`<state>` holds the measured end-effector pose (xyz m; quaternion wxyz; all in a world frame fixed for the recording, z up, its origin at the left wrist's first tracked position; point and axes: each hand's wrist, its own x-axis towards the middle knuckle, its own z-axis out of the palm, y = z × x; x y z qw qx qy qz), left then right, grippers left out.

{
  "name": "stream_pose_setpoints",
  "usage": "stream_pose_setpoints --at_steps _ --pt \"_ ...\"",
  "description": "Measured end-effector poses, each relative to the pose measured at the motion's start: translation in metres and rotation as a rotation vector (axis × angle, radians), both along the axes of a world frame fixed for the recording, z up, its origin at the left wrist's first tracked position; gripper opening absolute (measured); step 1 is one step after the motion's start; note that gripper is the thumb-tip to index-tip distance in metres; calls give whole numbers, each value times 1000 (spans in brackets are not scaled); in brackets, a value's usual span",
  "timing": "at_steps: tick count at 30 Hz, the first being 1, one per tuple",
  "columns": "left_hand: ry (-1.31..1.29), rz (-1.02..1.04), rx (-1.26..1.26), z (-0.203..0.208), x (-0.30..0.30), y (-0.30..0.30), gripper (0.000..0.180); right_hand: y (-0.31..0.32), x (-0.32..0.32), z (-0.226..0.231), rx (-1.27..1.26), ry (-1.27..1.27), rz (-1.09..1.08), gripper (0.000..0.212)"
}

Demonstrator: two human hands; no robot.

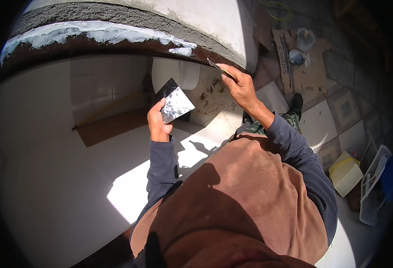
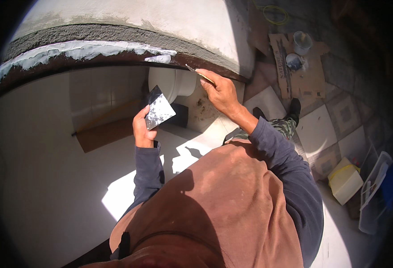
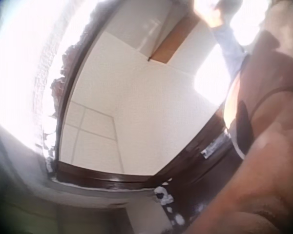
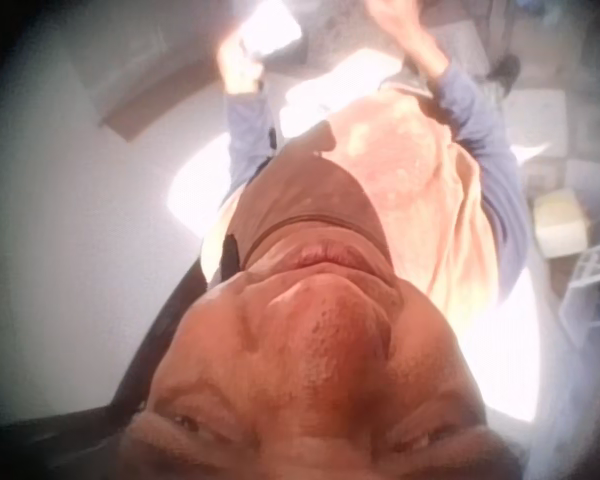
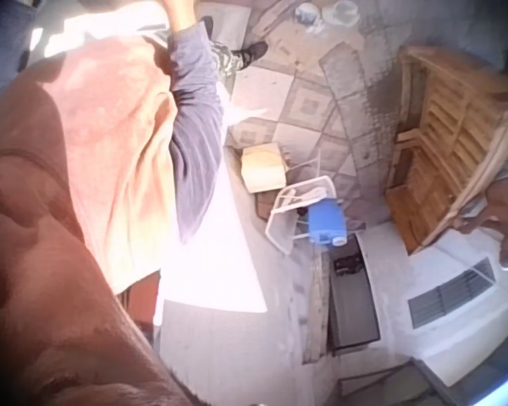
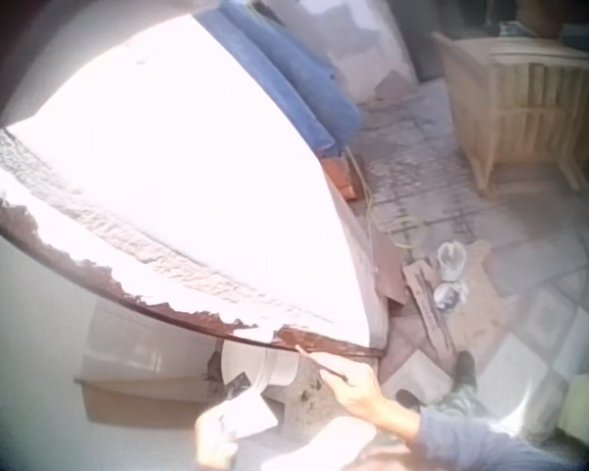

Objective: The person applies white wall compound to a wall using a putty knife and hawk. They repeatedly scoop compound from the hawk and spread it along the wall surface, smoothing the application.

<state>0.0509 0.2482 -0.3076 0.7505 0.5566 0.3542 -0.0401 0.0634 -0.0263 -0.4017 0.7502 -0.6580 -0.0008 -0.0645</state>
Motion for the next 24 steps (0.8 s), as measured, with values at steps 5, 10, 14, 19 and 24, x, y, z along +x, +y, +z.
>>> stream_pose_setpoints --at_steps 5,10,14,19,24 --pt "-35 -37 37 -23 -19 4 22 56 22 -15 -169 -160 -410 38" --pt "-15 -46 17 -35 -28 6 28 64 24 -4 -315 -106 -322 49" --pt "-4 -42 24 -42 -28 6 26 54 24 -2 -259 -141 -326 46" --pt "16 -61 41 -46 -24 -1 23 57 28 1 -305 -175 -318 44" --pt "20 -71 63 -45 -22 -9 22 59 24 4 -272 -183 -424 47"
